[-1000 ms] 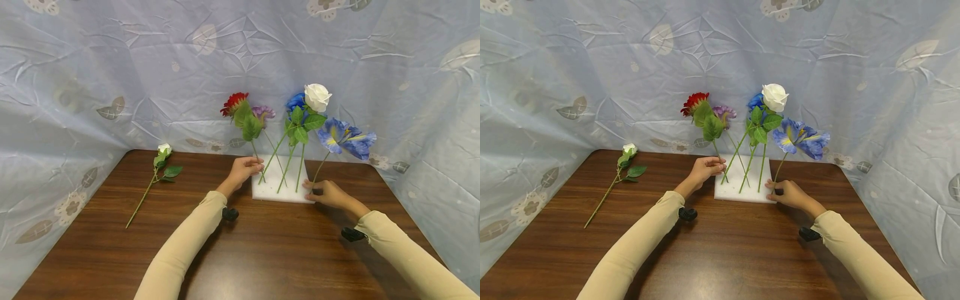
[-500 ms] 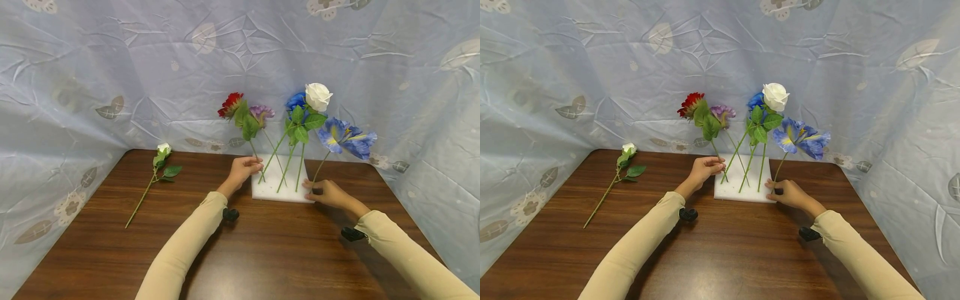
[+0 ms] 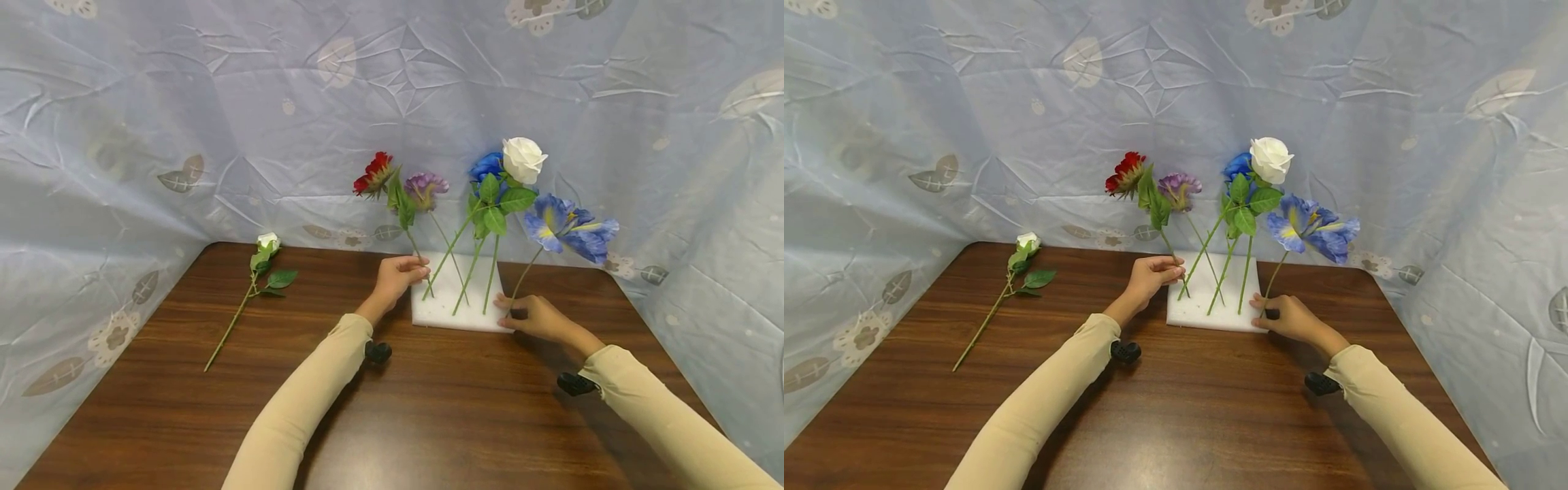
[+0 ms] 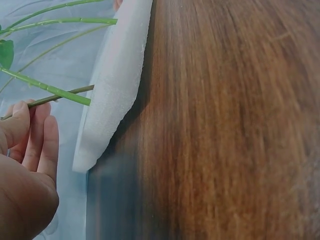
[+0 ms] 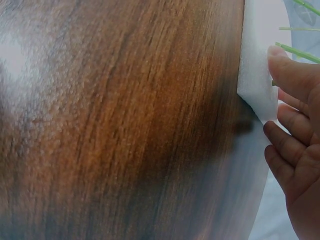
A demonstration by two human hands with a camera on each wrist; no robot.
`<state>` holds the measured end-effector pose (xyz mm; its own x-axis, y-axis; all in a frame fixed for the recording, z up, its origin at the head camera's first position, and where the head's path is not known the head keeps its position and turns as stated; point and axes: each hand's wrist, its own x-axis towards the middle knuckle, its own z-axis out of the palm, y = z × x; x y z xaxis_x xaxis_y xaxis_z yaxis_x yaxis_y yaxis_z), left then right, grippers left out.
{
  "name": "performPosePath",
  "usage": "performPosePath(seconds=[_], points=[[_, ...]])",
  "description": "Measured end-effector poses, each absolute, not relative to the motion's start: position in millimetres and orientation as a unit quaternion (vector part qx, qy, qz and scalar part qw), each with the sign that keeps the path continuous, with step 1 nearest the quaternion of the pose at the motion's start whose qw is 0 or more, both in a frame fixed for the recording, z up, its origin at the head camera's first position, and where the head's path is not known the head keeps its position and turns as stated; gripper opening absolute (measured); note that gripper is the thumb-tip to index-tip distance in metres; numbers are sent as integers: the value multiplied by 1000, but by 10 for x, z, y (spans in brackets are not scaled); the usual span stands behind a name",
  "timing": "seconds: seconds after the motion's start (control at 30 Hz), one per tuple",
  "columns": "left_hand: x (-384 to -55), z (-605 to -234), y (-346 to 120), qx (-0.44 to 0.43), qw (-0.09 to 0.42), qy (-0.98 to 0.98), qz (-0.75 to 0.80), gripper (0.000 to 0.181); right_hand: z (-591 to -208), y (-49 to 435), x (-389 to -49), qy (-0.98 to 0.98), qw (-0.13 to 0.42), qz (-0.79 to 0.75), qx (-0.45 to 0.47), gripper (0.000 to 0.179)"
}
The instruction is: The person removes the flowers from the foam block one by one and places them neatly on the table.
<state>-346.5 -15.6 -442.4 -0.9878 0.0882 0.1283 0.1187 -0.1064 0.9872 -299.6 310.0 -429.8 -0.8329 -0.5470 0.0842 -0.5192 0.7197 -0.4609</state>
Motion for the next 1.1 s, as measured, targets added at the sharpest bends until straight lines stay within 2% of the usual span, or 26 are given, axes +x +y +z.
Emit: performPosePath(seconds=[0.6,1.1], points=[[-3469,-4404,-163,-92,27,-676,-730,22,-4300,3100,-2994,929,35,-236,-284,50],[-3502,-4420,-187,-108,20,-667,-737,22,-4310,3107,-3020,928,27,-232,-289,49]])
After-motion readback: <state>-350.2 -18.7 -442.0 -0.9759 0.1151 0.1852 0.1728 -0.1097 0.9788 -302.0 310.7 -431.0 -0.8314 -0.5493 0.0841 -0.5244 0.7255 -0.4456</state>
